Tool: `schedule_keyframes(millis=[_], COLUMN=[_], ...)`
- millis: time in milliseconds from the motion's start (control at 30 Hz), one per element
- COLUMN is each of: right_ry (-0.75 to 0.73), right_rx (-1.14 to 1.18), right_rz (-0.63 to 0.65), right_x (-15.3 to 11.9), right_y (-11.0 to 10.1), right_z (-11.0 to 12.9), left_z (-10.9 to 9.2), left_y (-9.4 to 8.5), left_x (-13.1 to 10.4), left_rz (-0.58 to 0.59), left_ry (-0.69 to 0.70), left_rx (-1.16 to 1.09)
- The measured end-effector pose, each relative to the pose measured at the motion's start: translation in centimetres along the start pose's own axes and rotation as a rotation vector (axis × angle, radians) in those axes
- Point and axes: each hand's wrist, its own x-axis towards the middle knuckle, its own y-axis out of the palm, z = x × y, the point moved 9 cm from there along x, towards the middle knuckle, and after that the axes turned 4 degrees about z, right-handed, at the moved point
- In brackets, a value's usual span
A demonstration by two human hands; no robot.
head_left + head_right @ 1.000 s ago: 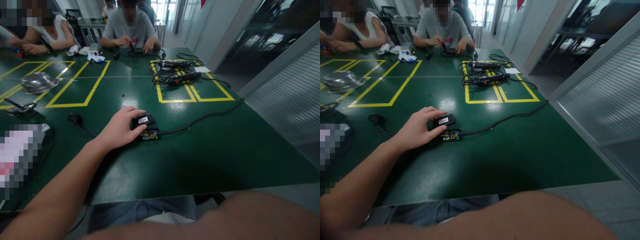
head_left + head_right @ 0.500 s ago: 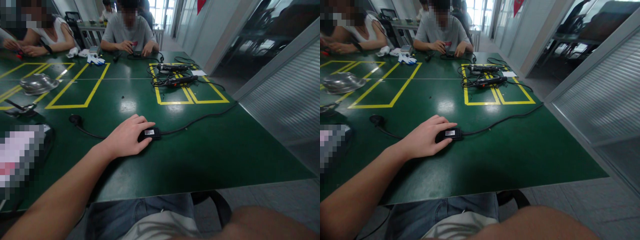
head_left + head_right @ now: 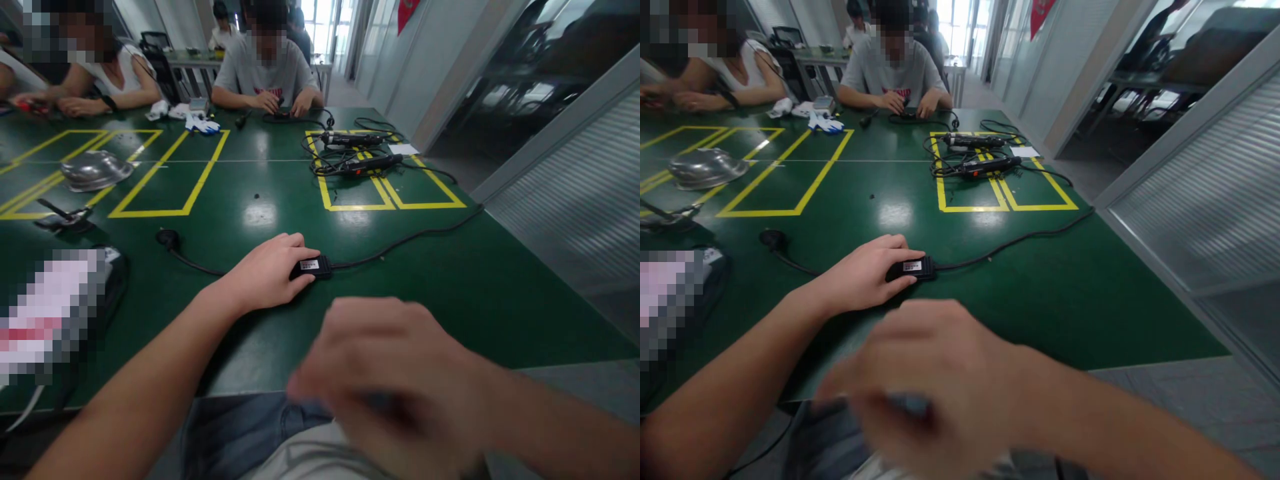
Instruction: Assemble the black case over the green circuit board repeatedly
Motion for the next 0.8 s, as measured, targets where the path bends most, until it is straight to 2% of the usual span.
schedule_keyframes(millis=[67,133,200,267,467,667,800], right_ry=[0.028,0.054,0.093,0.111,0.114,0.244,0.258], right_rx=[-0.075,-0.264,-0.438,-0.518,-0.469,-0.259,-0.240], right_rz=[-0.082,-0.064,-0.042,-0.023,-0.060,-0.018,-0.024], right_x=[1.9,2.7,2.5,1.8,1.3,1.5,1.4], right_y=[-1.5,-1.6,-1.3,-1.0,-1.2,-1.4,-1.4], right_z=[-2.3,-5.9,-9.3,-11.3,-11.7,-13.7,-13.9], left_z=[-0.1,-0.1,-0.1,-0.3,-1.5,-0.5,-0.8], left_y=[0.0,0.1,0.1,0.1,0.1,0.2,0.2], left_x=[0.1,0.1,0.2,0.2,0.0,0.1,0.0], left_rz=[-0.008,-0.013,-0.008,0.006,0.039,0.032,0.015], left_ry=[0.026,0.043,0.041,0.034,0.046,0.033,0.025], left_rx=[-0.004,-0.006,0.002,0.030,0.193,0.025,0.088])
